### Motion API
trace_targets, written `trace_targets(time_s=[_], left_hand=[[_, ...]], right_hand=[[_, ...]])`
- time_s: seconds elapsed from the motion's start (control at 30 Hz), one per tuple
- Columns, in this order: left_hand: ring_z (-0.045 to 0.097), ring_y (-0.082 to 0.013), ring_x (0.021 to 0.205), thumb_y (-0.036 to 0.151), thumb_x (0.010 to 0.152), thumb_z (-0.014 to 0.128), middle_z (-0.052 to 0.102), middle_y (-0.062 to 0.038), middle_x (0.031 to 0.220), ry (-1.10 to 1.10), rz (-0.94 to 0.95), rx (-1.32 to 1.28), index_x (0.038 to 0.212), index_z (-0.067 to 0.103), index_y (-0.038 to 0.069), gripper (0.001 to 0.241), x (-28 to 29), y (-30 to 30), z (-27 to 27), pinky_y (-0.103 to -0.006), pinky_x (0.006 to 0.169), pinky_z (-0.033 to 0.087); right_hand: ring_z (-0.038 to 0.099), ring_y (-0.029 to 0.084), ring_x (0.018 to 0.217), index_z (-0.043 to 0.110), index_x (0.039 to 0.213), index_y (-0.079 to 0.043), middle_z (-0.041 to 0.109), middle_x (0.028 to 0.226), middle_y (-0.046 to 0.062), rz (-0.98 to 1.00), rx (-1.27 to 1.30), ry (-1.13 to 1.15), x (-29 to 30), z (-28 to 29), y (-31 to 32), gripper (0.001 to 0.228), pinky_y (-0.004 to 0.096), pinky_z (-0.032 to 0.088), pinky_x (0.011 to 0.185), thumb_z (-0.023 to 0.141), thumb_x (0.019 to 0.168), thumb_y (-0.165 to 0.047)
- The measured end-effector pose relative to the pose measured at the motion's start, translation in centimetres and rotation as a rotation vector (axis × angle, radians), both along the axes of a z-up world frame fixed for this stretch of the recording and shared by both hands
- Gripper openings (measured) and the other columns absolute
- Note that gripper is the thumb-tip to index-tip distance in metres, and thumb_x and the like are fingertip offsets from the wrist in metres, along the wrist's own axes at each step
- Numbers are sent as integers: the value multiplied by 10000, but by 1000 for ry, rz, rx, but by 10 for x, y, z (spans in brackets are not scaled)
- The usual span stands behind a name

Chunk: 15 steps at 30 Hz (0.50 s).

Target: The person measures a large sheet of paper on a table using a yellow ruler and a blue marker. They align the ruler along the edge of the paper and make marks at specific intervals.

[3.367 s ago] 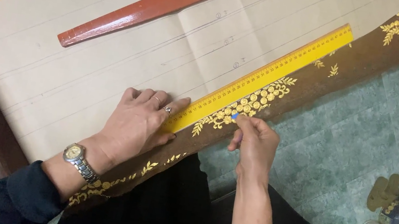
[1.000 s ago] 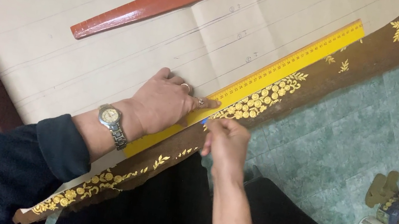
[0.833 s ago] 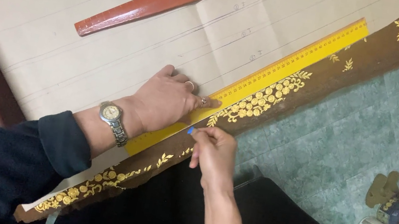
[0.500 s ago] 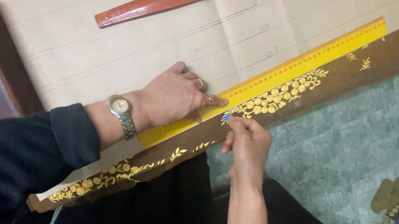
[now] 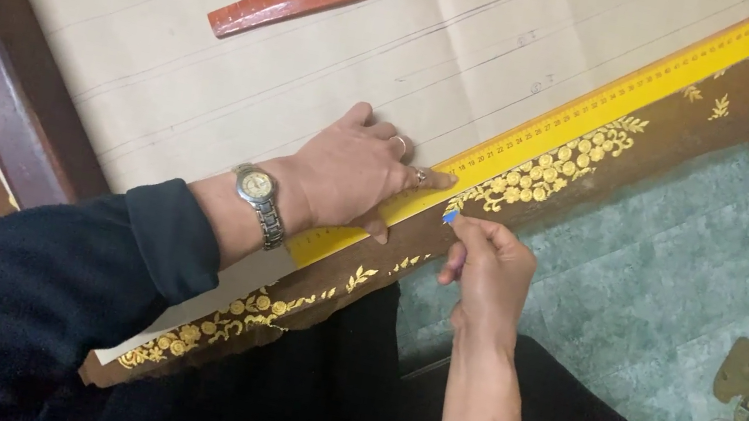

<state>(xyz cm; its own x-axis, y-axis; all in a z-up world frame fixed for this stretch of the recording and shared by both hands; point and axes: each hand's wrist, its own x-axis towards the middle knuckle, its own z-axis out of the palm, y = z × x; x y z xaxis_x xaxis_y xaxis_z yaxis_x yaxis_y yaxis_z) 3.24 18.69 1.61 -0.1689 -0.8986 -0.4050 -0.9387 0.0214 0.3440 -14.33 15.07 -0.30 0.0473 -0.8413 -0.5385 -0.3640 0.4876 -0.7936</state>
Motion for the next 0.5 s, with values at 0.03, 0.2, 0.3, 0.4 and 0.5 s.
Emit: trace_targets(time_s=[0.03,0.2,0.3,0.4,0.5], left_hand=[[627,-227,1019,493,649,812,685,-58,1058,0,-2,0,1370,524,348,790,0,0,0,-433,927,359],[628,-216,1014,482,656,814,687,-61,1073,-17,-9,21,1399,488,367,819,-1,-1,0,-420,930,357],[627,-210,1022,494,657,810,687,-58,1086,-39,-20,23,1413,470,370,838,-1,-1,0,-412,933,356],[623,-211,1030,498,668,802,682,-58,1095,-37,-21,31,1423,455,367,842,-1,-2,0,-418,936,358],[624,-211,1027,489,671,804,683,-57,1094,-34,-21,31,1434,439,372,854,-1,-1,0,-411,947,351]], right_hand=[[478,153,287,672,857,45,435,424,69,-2,0,0,0,1,1,125,211,360,356,666,793,-63],[482,136,296,675,882,59,447,434,51,2,-1,21,0,3,2,142,209,374,363,654,802,-56],[476,139,297,674,873,55,439,435,56,-14,-6,13,-1,2,3,137,209,372,368,655,799,-60],[478,141,301,671,879,52,437,442,55,-21,-3,13,-1,5,3,139,213,374,369,650,796,-58],[468,134,303,674,882,58,432,441,49,-12,-3,10,0,9,4,142,212,378,377,643,798,-52]])
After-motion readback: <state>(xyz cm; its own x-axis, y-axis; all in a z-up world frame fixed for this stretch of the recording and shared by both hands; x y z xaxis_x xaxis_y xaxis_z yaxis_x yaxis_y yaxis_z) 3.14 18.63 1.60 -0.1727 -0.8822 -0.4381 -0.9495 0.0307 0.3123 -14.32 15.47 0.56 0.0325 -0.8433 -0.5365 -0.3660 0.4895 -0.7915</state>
